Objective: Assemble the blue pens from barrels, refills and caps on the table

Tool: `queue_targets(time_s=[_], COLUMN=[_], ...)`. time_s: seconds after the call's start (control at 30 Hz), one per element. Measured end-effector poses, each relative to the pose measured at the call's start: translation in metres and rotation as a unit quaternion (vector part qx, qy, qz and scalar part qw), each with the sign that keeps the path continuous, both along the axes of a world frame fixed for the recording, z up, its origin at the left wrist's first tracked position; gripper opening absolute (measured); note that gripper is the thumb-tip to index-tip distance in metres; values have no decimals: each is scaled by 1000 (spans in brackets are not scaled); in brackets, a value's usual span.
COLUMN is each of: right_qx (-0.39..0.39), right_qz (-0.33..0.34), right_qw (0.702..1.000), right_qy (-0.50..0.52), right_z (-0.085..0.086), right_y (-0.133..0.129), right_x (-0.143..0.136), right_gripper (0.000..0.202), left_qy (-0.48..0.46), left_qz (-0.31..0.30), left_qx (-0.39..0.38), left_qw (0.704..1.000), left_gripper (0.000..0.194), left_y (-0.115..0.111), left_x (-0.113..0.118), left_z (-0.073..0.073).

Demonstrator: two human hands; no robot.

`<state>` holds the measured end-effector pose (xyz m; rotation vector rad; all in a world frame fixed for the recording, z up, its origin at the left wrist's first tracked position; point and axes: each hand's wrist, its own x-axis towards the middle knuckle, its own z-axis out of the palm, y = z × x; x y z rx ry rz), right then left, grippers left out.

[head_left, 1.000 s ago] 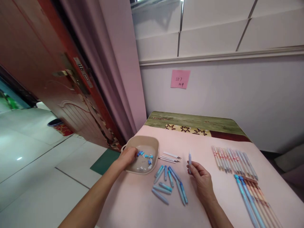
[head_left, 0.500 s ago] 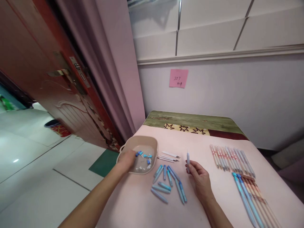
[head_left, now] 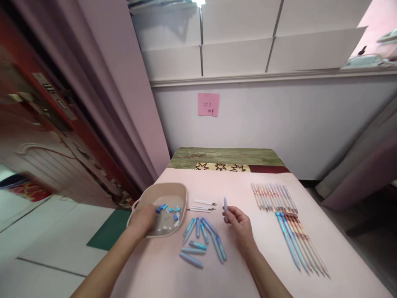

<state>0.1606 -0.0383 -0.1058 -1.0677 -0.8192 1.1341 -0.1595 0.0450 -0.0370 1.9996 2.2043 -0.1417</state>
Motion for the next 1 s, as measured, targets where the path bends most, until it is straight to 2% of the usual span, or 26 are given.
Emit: queue_targets(time_s=[0.17,0.43,0.5,0.57,0.63,0.7,0.77,0.83,0.9,1.0], right_qx=[-14,-26,-25,-23,-20,-20,-17,-14,-11,-6], right_qz=[6,-11,-9,-6,-4,-5,-6,-6,-6,-6], right_qw=[1000,1000,1000,1000,1000,1000,1000,1000,1000,1000], right_qy=[16,9,8,7,3,-1,-2,0,2,2], right_z=[1,2,0,-2,-4,-6,-6,-7,-6,-4], right_y=[-1,-5,-6,-5,-5,-4,-3,-3,-4,-5], right_x=[0,0,0,0,0,-1,-1,-1,-1,0], right_gripper=[35,35,34,33,32,31,32,33,33,31], left_qy=[35,31,33,38,31,-23,-134,-202,-174,-36], left_qz=[-16,-17,-20,-27,-40,-74,-141,-191,-182,-127], left_qx=[-21,-50,-37,-14,29,97,134,106,62,8], left_qw=[999,998,999,999,998,992,972,955,966,991], left_gripper=[31,15,16,20,24,24,18,17,20,33], left_y=[1,-8,-11,-17,-29,-48,-69,-86,-95,-94], left_x=[-1,0,0,5,16,36,63,90,113,135], left_z=[14,-2,4,15,28,36,36,27,14,-6])
